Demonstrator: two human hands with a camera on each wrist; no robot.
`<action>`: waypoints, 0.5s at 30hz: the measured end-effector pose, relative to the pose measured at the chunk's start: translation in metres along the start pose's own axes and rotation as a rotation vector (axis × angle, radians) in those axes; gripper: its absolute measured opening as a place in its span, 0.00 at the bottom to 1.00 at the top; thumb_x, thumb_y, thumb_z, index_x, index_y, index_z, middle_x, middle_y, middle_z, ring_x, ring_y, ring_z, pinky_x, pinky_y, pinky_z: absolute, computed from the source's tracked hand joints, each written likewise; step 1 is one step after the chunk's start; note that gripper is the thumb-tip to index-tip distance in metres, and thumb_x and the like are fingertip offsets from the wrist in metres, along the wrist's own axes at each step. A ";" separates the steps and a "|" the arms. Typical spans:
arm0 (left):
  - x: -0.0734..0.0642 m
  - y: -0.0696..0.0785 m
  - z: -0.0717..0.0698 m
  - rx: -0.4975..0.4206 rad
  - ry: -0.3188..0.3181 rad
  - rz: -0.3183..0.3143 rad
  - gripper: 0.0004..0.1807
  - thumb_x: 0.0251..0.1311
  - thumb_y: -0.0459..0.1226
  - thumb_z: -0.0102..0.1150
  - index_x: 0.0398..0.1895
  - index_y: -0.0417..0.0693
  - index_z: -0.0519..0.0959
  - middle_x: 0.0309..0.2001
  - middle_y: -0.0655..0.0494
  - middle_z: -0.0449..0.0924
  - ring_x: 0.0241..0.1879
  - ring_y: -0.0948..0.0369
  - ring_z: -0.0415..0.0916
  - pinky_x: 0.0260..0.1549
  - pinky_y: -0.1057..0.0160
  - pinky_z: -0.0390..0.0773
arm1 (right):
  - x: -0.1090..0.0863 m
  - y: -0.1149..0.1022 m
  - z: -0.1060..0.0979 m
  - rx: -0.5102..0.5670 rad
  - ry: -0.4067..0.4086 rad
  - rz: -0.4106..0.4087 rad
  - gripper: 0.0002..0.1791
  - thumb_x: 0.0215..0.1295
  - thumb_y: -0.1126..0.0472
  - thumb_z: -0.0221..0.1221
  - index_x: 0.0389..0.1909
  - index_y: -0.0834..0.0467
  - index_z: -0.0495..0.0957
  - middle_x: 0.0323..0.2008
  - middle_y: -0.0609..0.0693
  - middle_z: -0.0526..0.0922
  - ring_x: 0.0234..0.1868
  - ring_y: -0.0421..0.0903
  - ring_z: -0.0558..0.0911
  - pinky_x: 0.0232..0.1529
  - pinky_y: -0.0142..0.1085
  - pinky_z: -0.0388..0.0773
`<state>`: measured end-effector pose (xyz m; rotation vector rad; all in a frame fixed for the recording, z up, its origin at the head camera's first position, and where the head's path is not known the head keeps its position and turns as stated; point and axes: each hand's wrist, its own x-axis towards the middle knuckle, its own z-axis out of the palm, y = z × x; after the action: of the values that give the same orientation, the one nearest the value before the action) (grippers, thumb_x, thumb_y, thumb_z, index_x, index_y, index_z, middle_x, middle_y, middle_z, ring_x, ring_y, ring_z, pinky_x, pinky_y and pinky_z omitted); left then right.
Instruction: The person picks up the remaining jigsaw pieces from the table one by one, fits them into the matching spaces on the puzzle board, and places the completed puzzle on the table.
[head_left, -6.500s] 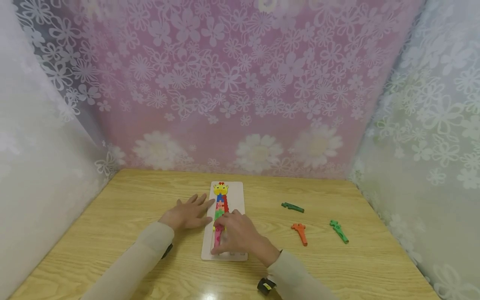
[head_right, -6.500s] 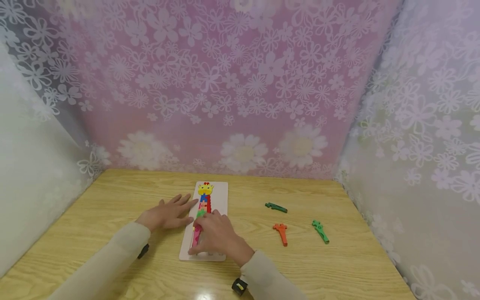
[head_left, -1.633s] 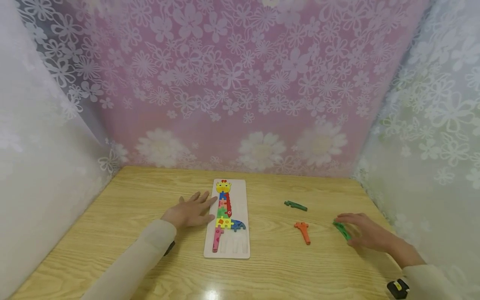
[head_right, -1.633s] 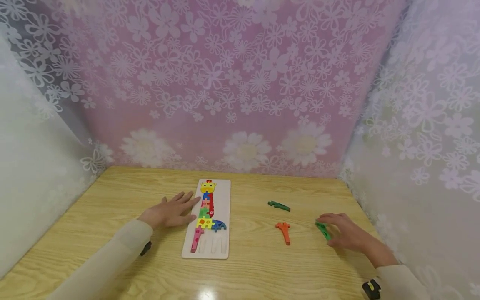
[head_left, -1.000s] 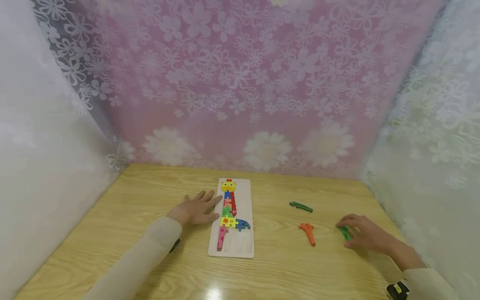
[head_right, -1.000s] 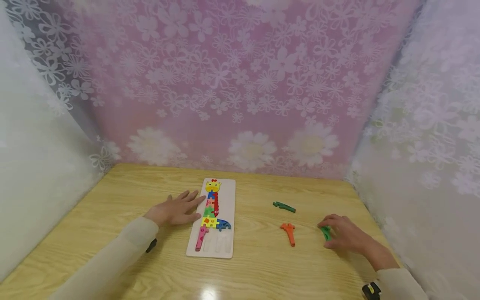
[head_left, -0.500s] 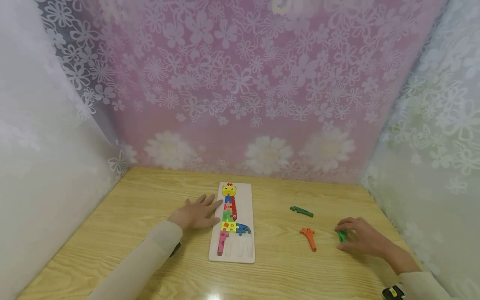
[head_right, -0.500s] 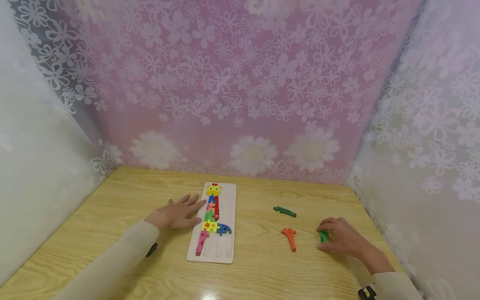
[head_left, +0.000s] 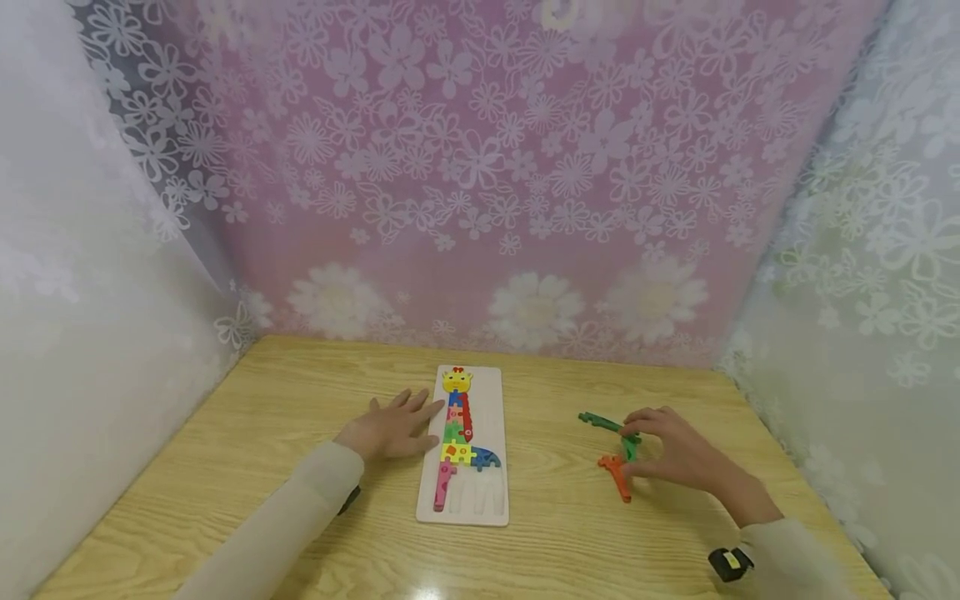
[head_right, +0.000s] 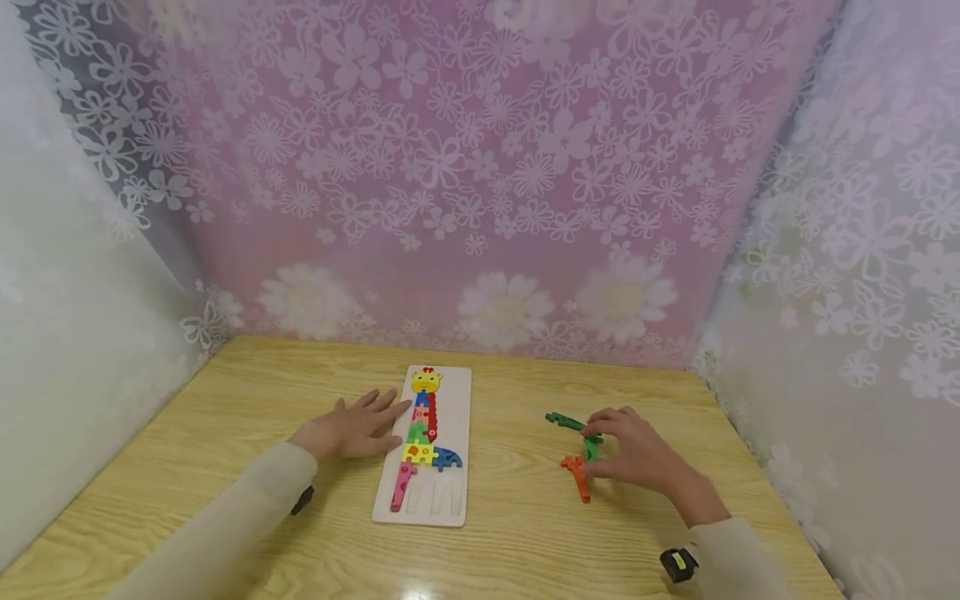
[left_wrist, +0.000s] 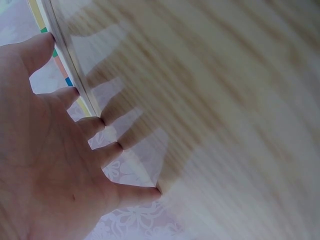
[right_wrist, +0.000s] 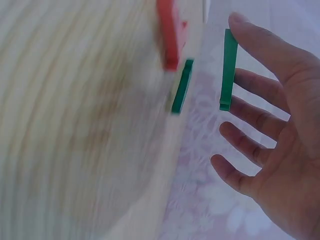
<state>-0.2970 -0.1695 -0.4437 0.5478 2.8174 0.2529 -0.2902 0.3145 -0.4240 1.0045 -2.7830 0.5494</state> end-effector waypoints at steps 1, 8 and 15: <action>0.000 0.000 0.000 -0.002 -0.001 -0.001 0.40 0.74 0.65 0.41 0.84 0.68 0.49 0.85 0.51 0.44 0.84 0.42 0.42 0.71 0.20 0.45 | 0.004 -0.002 0.002 -0.003 -0.001 -0.010 0.27 0.54 0.46 0.76 0.51 0.56 0.86 0.55 0.56 0.84 0.54 0.59 0.78 0.53 0.63 0.77; 0.000 0.002 0.000 0.005 -0.005 -0.007 0.40 0.75 0.64 0.41 0.84 0.67 0.49 0.85 0.51 0.44 0.84 0.42 0.41 0.71 0.20 0.45 | 0.026 -0.020 0.014 0.014 -0.016 -0.061 0.27 0.57 0.46 0.75 0.53 0.56 0.85 0.57 0.55 0.84 0.55 0.55 0.77 0.53 0.58 0.78; 0.002 0.000 0.001 0.013 0.001 -0.007 0.40 0.74 0.66 0.41 0.84 0.68 0.49 0.85 0.51 0.44 0.84 0.42 0.41 0.72 0.20 0.45 | 0.046 -0.040 0.021 0.048 -0.022 -0.098 0.25 0.57 0.51 0.76 0.54 0.57 0.85 0.57 0.57 0.83 0.56 0.57 0.77 0.60 0.64 0.73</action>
<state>-0.2987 -0.1688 -0.4451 0.5413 2.8231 0.2336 -0.2999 0.2509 -0.4208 1.1562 -2.7337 0.5985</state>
